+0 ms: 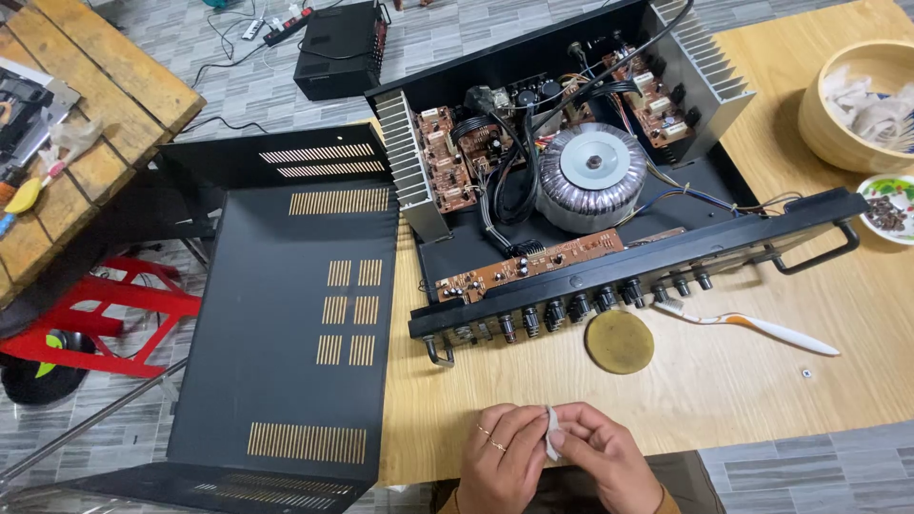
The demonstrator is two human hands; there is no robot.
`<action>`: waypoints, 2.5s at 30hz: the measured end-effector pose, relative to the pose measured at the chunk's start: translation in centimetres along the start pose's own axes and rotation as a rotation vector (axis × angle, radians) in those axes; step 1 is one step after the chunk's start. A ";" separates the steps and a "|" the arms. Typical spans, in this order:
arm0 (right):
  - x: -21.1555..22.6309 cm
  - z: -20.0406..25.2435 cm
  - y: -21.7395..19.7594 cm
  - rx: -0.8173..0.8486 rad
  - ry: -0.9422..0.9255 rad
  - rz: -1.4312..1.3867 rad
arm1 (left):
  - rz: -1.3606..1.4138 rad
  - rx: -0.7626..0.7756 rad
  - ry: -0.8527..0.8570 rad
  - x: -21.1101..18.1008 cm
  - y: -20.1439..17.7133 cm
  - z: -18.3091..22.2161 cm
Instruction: Cleaning a small component with a cloth and toothbrush and reassembling an amplifier
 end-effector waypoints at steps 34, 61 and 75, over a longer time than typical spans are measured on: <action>3.4 0.6 0.0 0.062 -0.134 0.129 | 0.136 0.005 -0.045 -0.2 1.1 0.7; 3.8 -1.4 1.6 0.079 0.064 -0.091 | 0.181 -0.056 -0.050 1.7 0.9 0.7; 12.2 2.6 0.4 -0.349 -0.416 0.441 | 0.147 -0.072 -0.152 3.1 -1.5 -1.0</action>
Point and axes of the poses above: each hand's wrist, its own z-axis away from the middle knuckle, its own y-axis out of the palm, x = y × z, the point moved 9 cm from there along -z, towards the middle knuckle, and after that the axes turned 4 degrees about z, right-handed, at the moved point
